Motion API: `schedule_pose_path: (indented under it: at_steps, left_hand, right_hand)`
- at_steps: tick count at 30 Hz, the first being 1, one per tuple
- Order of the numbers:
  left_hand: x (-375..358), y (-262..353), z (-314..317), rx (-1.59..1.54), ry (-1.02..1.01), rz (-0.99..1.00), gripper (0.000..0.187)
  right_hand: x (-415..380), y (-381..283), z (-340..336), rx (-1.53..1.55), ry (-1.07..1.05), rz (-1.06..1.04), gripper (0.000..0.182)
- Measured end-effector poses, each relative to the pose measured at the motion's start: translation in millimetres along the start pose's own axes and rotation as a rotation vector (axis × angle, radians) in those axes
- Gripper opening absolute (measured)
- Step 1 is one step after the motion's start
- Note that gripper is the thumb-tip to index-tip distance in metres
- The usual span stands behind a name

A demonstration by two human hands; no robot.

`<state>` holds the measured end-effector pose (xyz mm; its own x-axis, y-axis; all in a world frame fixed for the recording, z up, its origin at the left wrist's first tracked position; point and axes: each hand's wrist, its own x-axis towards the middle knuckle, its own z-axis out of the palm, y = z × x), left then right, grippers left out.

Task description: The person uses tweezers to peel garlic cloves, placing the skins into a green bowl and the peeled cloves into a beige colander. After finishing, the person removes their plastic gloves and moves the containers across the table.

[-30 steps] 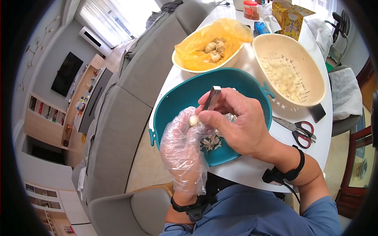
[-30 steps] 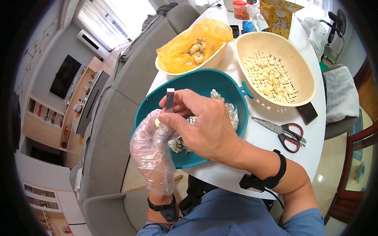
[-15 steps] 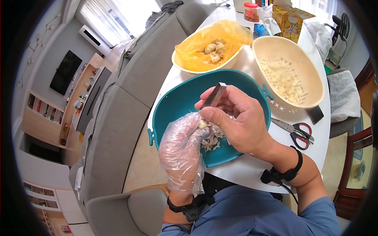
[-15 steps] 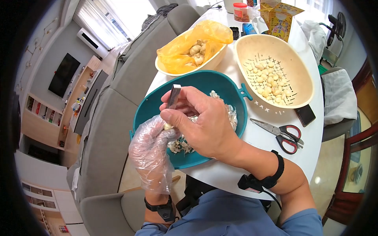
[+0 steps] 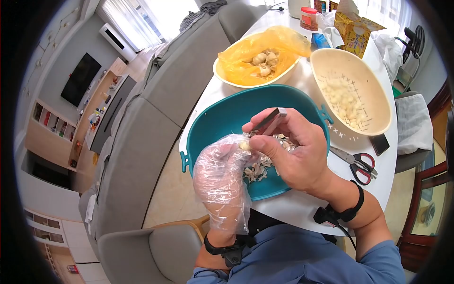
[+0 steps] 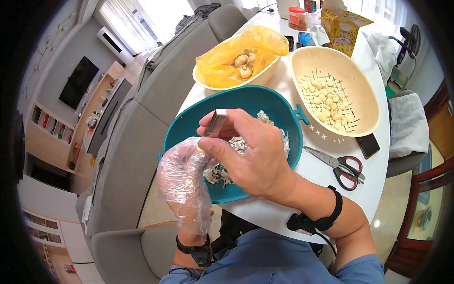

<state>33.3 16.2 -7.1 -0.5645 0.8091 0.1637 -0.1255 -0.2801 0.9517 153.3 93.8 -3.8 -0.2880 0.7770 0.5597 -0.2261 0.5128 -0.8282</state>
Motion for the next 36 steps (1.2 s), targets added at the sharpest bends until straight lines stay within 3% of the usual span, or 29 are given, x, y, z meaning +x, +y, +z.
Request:
schedule_pose_path:
  at_steps: [12,15,17,24,30,32,36]
  left_hand:
    - [0,4,0,-0.011,-0.067,-0.017,0.020]
    - [-1,-1,1,-0.135,-0.062,-0.033,0.026]
    - [-2,-2,1,-0.006,-0.022,-0.019,0.031]
    - [0,-10,0,0.008,-0.031,0.083,0.033]
    - [-1,-14,-2,0.039,-0.013,0.139,0.032]
    - [-1,-15,-6,0.237,-0.040,0.272,0.032]
    - [-2,-16,-7,0.304,-0.096,0.351,0.030]
  right_hand:
    - [-1,-1,0,0.093,0.011,0.082,0.025]
    - [0,2,1,0.068,0.008,0.058,0.025]
    - [1,3,-1,0.021,-0.002,0.026,0.026]
    - [1,3,-2,-0.009,-0.031,0.017,0.026]
    - [5,0,-8,0.270,-0.110,0.198,0.032]
    - [7,0,-11,0.389,-0.130,0.329,0.033]
    - [8,-1,-11,0.420,-0.096,0.353,0.033]
